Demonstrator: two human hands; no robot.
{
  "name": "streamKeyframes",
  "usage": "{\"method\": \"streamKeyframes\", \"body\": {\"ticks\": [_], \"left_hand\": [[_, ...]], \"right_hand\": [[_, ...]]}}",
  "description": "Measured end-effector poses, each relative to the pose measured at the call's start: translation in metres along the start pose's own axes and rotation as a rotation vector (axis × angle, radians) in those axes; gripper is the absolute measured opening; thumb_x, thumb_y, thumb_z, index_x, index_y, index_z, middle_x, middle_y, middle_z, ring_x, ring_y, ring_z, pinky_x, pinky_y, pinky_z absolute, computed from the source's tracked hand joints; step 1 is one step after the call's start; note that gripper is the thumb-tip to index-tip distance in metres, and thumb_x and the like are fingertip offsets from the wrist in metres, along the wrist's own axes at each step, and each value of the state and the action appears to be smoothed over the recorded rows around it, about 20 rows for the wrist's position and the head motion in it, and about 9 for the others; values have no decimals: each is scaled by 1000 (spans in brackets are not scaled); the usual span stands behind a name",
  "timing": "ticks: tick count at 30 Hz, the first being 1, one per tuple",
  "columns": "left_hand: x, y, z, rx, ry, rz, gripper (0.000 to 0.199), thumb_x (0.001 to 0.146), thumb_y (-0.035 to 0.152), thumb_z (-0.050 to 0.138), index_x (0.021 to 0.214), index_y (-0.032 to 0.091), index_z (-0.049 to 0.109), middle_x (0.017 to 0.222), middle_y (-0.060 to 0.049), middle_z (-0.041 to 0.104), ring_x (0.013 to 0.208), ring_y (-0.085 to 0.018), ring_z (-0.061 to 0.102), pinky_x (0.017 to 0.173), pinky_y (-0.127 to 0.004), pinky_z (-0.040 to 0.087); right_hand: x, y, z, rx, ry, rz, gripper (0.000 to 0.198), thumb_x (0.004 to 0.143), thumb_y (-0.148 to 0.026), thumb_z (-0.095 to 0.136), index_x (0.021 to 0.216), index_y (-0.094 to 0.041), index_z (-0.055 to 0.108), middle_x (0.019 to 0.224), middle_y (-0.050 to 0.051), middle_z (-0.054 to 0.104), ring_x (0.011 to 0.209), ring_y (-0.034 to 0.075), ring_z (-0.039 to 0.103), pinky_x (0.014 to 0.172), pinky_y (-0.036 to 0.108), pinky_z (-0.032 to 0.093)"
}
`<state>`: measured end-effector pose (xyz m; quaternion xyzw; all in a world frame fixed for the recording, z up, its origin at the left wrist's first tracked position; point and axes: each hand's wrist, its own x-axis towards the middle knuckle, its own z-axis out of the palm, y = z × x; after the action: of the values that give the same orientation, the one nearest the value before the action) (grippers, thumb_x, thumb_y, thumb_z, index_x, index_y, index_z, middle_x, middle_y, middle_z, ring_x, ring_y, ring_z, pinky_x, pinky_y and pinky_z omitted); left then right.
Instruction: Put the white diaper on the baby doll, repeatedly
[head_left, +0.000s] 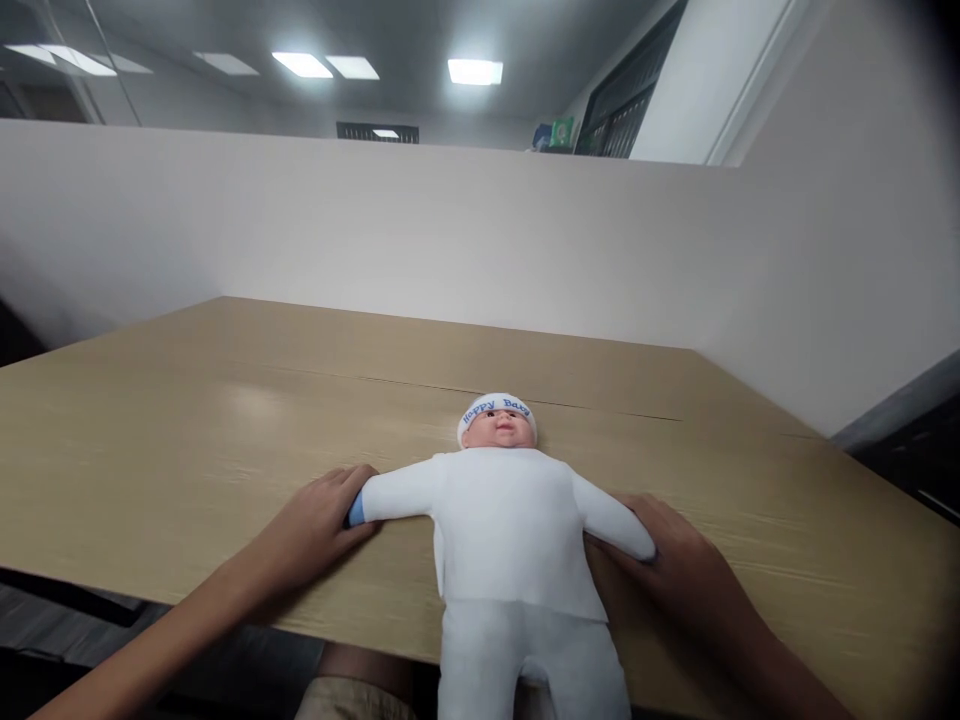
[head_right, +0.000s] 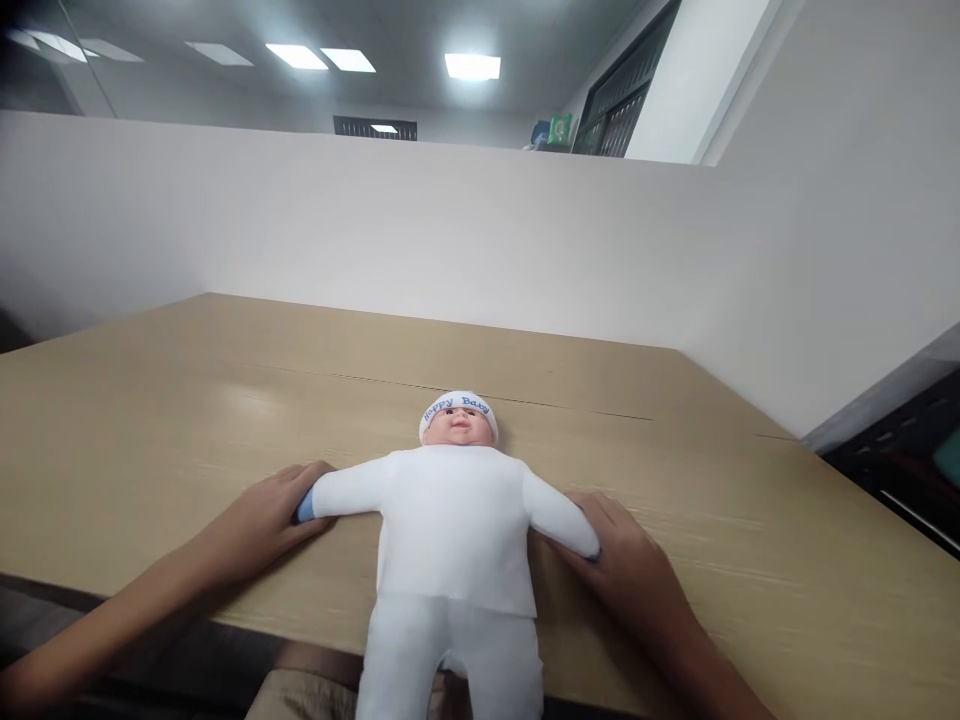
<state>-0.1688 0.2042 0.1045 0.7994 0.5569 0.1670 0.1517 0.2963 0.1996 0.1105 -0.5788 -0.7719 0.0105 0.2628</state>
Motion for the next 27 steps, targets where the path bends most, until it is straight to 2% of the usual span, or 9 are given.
{"method": "streamKeyframes", "body": {"ticks": [3, 5, 9, 13, 16, 22, 25, 27], "left_hand": [[12, -11, 1, -23, -23, 13, 21, 101, 41, 56, 116, 26, 59, 111, -8, 73, 101, -31, 68, 83, -40, 48], [26, -18, 2, -10, -19, 17, 22, 101, 42, 56, 116, 26, 59, 111, -8, 74, 100, -31, 68, 83, -40, 48], [63, -34, 2, 62, 9, 24, 27, 99, 46, 57, 116, 25, 57, 108, -9, 74, 98, -33, 69, 81, -40, 47], [103, -52, 2, 105, 44, 26, 31, 96, 49, 58, 115, 24, 57, 104, -8, 75, 95, -32, 71, 77, -37, 46], [132, -63, 2, 111, 77, 22, 31, 95, 50, 59, 113, 25, 58, 103, -7, 77, 94, -31, 72, 73, -35, 45], [198, -83, 6, 133, 203, 0, 35, 93, 55, 63, 111, 25, 60, 98, -7, 77, 90, -33, 72, 70, -36, 46], [223, -92, 11, 152, 251, 13, 37, 94, 54, 63, 114, 24, 63, 98, -8, 75, 92, -34, 71, 76, -40, 50], [231, -96, 13, 168, 285, 33, 40, 93, 53, 65, 119, 23, 65, 111, -11, 74, 105, -36, 68, 90, -46, 53]], "right_hand": [[4, 4, 6, 34, 44, -39, 19, 99, -46, 64, 110, -35, 75, 103, 11, 80, 86, 37, 78, 65, 45, 61], [13, 7, 13, 26, 19, -10, 20, 98, -50, 65, 107, -34, 75, 99, 10, 80, 83, 35, 77, 63, 43, 59], [41, 18, 27, -5, -88, 73, 35, 97, -63, 63, 106, -30, 73, 100, 6, 79, 87, 30, 76, 68, 38, 57], [78, 29, 41, -20, -120, 75, 42, 99, -65, 56, 110, -26, 71, 103, 6, 78, 93, 29, 73, 74, 37, 53], [107, 40, 54, -37, -111, 66, 41, 100, -62, 56, 109, -25, 70, 105, 7, 78, 94, 29, 73, 75, 37, 51], [171, 65, 79, -33, -33, 18, 29, 95, -45, 63, 115, -26, 70, 114, 9, 79, 98, 30, 74, 76, 38, 52], [195, 75, 87, -29, -6, 29, 27, 95, -45, 63, 113, -26, 69, 113, 9, 78, 97, 31, 73, 77, 39, 54], [203, 82, 90, 3, 11, -8, 30, 97, -49, 63, 114, -25, 68, 115, 10, 78, 102, 32, 72, 84, 42, 55]]}}
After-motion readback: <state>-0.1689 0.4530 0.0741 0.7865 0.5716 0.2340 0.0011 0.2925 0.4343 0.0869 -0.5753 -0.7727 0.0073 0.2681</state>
